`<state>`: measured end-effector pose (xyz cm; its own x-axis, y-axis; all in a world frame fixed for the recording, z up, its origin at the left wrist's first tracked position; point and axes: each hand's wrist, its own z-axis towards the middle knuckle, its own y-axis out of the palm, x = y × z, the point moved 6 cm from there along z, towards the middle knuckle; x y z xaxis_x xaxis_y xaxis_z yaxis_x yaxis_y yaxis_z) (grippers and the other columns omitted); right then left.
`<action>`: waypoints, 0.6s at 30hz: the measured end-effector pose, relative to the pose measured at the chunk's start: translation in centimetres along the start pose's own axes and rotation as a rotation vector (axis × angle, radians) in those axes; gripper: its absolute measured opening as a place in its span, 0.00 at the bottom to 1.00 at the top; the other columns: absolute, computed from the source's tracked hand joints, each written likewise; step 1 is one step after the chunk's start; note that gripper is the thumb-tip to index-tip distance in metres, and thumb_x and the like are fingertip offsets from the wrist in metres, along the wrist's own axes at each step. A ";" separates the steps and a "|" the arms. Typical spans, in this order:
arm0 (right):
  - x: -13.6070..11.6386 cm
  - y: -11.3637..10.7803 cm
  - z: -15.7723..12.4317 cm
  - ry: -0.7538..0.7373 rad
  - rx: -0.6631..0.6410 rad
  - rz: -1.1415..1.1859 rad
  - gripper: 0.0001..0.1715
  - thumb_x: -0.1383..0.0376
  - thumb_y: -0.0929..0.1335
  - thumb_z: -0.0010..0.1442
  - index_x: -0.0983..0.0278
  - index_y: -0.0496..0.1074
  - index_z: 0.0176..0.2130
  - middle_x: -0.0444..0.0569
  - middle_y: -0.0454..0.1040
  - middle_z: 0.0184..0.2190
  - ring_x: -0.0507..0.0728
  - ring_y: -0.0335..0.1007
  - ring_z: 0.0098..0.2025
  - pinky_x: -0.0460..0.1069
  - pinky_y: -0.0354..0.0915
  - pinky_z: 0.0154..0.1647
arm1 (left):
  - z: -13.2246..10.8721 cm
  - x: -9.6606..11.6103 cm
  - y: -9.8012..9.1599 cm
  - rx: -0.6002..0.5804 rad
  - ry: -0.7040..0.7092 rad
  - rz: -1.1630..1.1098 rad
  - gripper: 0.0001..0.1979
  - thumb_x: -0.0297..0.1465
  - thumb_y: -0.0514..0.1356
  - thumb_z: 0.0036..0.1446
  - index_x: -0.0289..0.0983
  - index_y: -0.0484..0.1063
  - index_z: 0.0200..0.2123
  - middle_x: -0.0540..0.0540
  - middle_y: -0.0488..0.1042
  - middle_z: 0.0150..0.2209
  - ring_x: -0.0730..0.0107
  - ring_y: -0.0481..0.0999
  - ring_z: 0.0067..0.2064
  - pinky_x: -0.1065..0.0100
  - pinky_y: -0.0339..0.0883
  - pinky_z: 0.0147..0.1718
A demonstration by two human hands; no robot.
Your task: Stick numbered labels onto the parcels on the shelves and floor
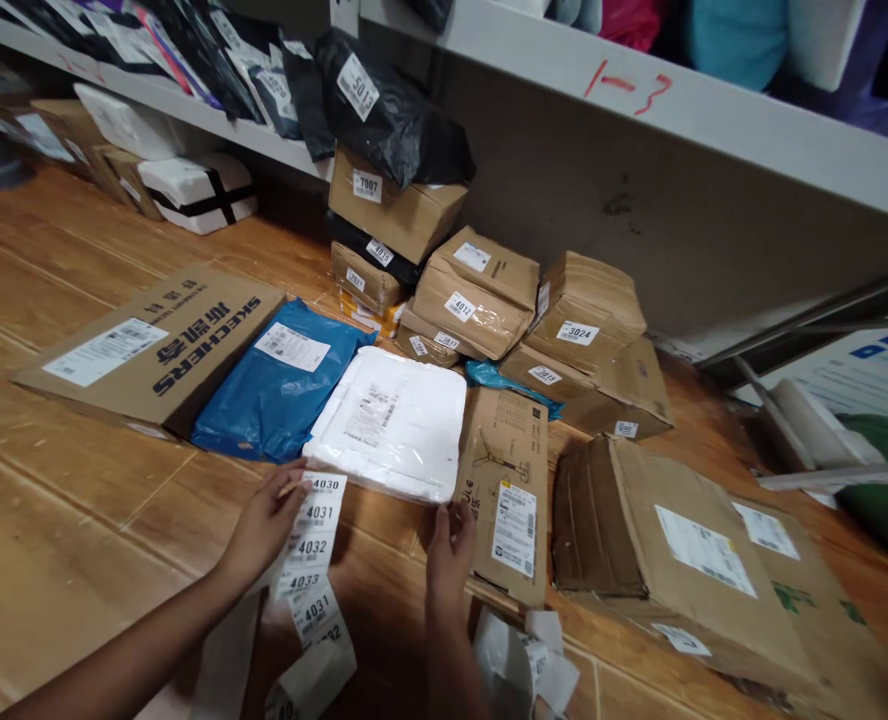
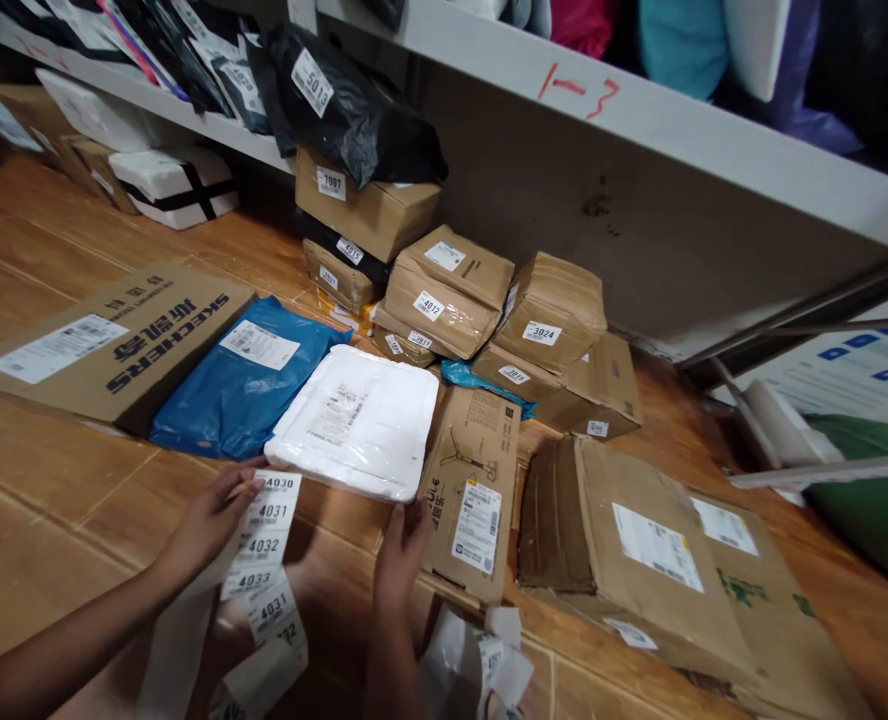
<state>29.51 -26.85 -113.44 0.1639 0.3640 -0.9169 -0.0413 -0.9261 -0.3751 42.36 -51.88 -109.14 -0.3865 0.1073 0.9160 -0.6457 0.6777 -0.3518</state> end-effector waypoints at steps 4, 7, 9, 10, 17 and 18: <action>0.0 0.5 4.1 -0.032 -0.080 -0.121 0.36 0.42 0.59 0.52 0.68 0.74 0.40 0.65 0.76 0.43 0.68 0.69 0.49 0.59 0.60 0.53 | 3.7 0.4 0.6 -0.032 0.167 0.206 0.21 0.48 0.53 0.50 0.37 0.73 0.33 0.34 0.66 0.57 0.49 0.60 0.62 0.52 0.53 0.60; -0.6 0.6 5.4 -0.034 -0.173 -0.189 0.37 0.40 0.57 0.51 0.67 0.75 0.34 0.65 0.77 0.39 0.68 0.71 0.46 0.59 0.62 0.51 | 4.8 0.8 1.3 -0.052 0.083 0.193 0.18 0.47 0.55 0.46 0.39 0.73 0.32 0.38 0.69 0.54 0.48 0.58 0.63 0.53 0.52 0.61; -1.0 0.5 5.9 -0.034 -0.224 -0.214 0.37 0.40 0.56 0.52 0.66 0.75 0.31 0.64 0.77 0.37 0.67 0.72 0.43 0.58 0.63 0.48 | 5.3 1.3 1.5 -0.083 0.029 0.137 0.16 0.46 0.57 0.43 0.40 0.72 0.29 0.41 0.73 0.46 0.48 0.65 0.58 0.54 0.56 0.58; -1.2 0.4 6.1 -0.032 -0.246 -0.222 0.37 0.40 0.56 0.52 0.66 0.75 0.29 0.64 0.78 0.35 0.67 0.73 0.41 0.58 0.64 0.46 | 5.7 1.5 1.5 -0.104 0.003 0.110 0.16 0.46 0.58 0.41 0.40 0.72 0.27 0.43 0.75 0.41 0.49 0.69 0.52 0.54 0.61 0.53; -1.9 0.4 7.6 -0.018 -0.347 -0.199 0.36 0.38 0.57 0.52 0.63 0.71 0.20 0.57 0.78 0.26 0.63 0.72 0.32 0.54 0.64 0.35 | 8.0 1.3 1.0 -0.266 -0.176 -0.105 0.18 0.46 0.62 0.37 0.38 0.66 0.24 0.53 0.68 0.19 0.70 0.67 0.22 0.69 0.62 0.23; -1.9 0.4 7.6 -0.020 -0.347 -0.190 0.35 0.38 0.57 0.52 0.62 0.70 0.19 0.56 0.77 0.24 0.62 0.72 0.31 0.54 0.64 0.34 | 7.9 1.2 1.0 -0.272 -0.185 -0.130 0.18 0.45 0.63 0.37 0.37 0.66 0.25 0.53 0.68 0.20 0.71 0.67 0.22 0.69 0.62 0.23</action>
<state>21.69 -27.14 -112.86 0.1171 0.5305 -0.8395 0.3236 -0.8196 -0.4728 36.06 -56.85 -109.85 -0.4411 -0.1094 0.8908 -0.5082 0.8485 -0.1475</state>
